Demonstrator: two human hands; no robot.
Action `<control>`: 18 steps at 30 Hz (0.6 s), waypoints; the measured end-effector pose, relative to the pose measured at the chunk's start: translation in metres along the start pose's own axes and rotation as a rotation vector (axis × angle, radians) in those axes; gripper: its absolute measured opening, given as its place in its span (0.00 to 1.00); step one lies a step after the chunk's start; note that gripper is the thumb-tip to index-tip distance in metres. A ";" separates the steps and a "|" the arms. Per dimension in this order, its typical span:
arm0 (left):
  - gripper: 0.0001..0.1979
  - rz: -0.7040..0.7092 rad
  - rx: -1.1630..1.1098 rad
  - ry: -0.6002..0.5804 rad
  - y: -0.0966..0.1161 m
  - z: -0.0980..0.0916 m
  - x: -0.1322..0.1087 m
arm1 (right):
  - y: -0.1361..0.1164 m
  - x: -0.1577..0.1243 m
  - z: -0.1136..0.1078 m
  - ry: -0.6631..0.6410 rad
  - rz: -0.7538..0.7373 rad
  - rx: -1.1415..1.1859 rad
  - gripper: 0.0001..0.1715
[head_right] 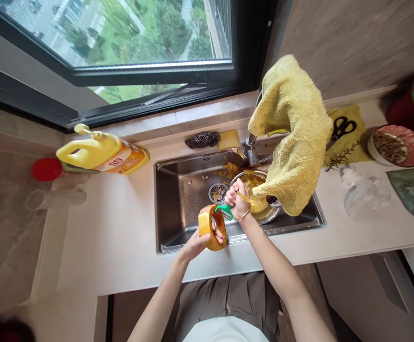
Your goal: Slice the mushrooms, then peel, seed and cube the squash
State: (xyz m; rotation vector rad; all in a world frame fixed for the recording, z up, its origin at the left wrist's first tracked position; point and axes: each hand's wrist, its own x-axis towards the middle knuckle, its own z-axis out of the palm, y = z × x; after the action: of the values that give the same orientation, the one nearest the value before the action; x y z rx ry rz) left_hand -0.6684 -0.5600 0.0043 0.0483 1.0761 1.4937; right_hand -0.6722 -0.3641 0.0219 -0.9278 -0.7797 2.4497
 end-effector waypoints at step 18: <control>0.22 0.088 0.053 0.188 -0.014 0.011 0.008 | 0.034 -0.010 0.018 -0.067 0.303 0.096 0.23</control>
State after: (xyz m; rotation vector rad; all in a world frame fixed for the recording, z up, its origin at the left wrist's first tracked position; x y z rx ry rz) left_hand -0.6534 -0.5500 -0.0029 -0.0077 1.2791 1.5718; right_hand -0.6839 -0.4021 0.0163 -0.9939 -0.5714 2.7645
